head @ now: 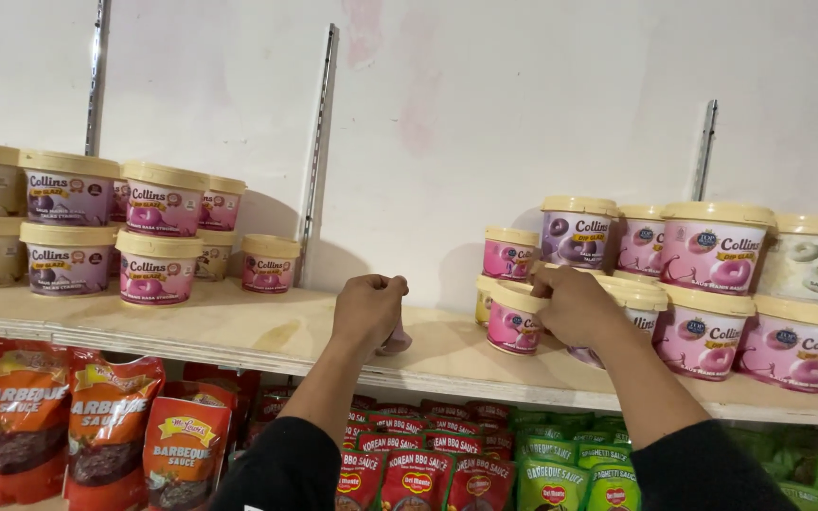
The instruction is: Wiping down the lids of sauce containers and organizing them on a grocery store shelf.
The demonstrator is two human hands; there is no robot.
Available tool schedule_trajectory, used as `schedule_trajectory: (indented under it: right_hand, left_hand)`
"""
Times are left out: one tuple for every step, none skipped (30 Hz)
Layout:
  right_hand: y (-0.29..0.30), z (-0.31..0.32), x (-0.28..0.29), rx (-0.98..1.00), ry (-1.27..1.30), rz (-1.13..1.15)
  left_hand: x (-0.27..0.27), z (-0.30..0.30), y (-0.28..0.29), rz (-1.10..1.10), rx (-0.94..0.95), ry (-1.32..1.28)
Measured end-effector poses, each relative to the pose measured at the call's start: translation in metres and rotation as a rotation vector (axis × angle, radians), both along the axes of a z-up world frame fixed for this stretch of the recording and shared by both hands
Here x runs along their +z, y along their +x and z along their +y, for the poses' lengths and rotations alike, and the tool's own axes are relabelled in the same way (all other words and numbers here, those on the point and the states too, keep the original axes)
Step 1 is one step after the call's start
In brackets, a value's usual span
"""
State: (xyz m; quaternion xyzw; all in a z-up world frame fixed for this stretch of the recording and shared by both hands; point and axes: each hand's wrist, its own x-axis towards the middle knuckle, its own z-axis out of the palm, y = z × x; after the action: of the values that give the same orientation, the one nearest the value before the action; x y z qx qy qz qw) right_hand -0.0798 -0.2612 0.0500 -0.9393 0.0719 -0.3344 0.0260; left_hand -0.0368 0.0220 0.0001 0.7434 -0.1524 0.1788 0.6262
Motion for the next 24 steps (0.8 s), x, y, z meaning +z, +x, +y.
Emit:
schedule_trajectory:
  right_hand:
    - [0.002, -0.001, 0.000, 0.002, 0.002, -0.001]
    - [0.004, -0.002, 0.000, 0.005, 0.007, 0.005]
    - [0.005, -0.004, 0.001, 0.006, 0.013, 0.010]
    - [0.009, -0.007, 0.000, 0.006, 0.017, 0.008]
    - [0.012, -0.009, 0.001, 0.005, 0.001, 0.011]
    - [0.016, -0.011, 0.001, 0.004, -0.014, 0.015]
    - [0.009, -0.005, 0.001, 0.004, -0.013, 0.014]
    - [0.003, 0.001, 0.002, -0.015, -0.033, 0.038]
    - [-0.003, 0.008, 0.003, -0.034, -0.055, 0.062]
    - [-0.014, 0.022, 0.005, -0.034, -0.056, 0.059]
    - [-0.024, 0.036, 0.006, -0.007, -0.071, 0.014]
    - [-0.035, 0.050, 0.006, 0.019, -0.085, -0.031]
    - [-0.042, 0.073, 0.002, 0.021, -0.087, -0.032]
    - [-0.049, 0.097, -0.002, 0.147, -0.014, -0.027]
    - [-0.056, 0.122, -0.009, 0.278, 0.066, -0.020]
    - [-0.050, 0.131, -0.017, 0.284, 0.072, -0.018]
    - [-0.043, 0.143, -0.025, 0.376, 0.119, 0.070]
    - [-0.036, 0.155, -0.032, 0.468, 0.164, 0.159]
    - [-0.027, 0.158, -0.036, 0.488, 0.165, 0.159]
    - [-0.017, 0.161, -0.039, 0.465, 0.159, 0.188]
    - [-0.007, 0.166, -0.041, 0.442, 0.156, 0.212]
    - [0.009, 0.161, -0.043, 0.464, 0.157, 0.207]
    - [0.024, 0.156, -0.047, 0.427, 0.150, 0.192]
    - [0.040, 0.151, -0.051, 0.391, 0.143, 0.177]
  left_hand:
    - [-0.002, -0.001, 0.012, -0.001, 0.002, 0.002]
    - [-0.004, -0.002, 0.024, -0.022, 0.019, 0.018]
    - [-0.006, -0.004, 0.036, -0.043, 0.033, 0.034]
    - [-0.006, -0.005, 0.035, -0.045, 0.033, 0.037]
    - [-0.006, -0.005, 0.034, -0.038, 0.028, 0.029]
    - [-0.006, -0.006, 0.034, -0.030, 0.023, 0.021]
    - [-0.006, -0.005, 0.034, -0.031, 0.023, 0.022]
    - [-0.007, -0.005, 0.034, -0.028, 0.018, 0.031]
    - [-0.006, -0.005, 0.034, -0.027, 0.014, 0.037]
    - [-0.006, -0.006, 0.043, -0.029, 0.015, 0.036]
    - [-0.007, -0.009, 0.053, -0.008, 0.005, -0.004]
    - [-0.007, -0.011, 0.062, 0.013, -0.005, -0.045]
    - [-0.003, -0.013, 0.050, 0.012, -0.003, -0.047]
    - [0.002, -0.014, 0.039, 0.022, -0.106, -0.109]
    - [0.004, -0.013, 0.027, 0.034, -0.205, -0.165]
    - [0.000, -0.013, 0.033, 0.036, -0.198, -0.160]
    - [-0.004, -0.009, 0.040, -0.060, -0.185, 0.005]
    - [-0.008, -0.005, 0.046, -0.152, -0.173, 0.172]
    - [-0.009, -0.005, 0.045, -0.152, -0.153, 0.176]
    - [-0.011, -0.006, 0.043, -0.156, -0.160, 0.198]
    - [-0.011, -0.005, 0.042, -0.164, -0.167, 0.224]
    - [-0.012, -0.008, 0.051, -0.167, -0.146, 0.232]
    - [-0.016, -0.012, 0.060, -0.181, -0.144, 0.271]
    - [-0.020, -0.016, 0.069, -0.194, -0.143, 0.311]
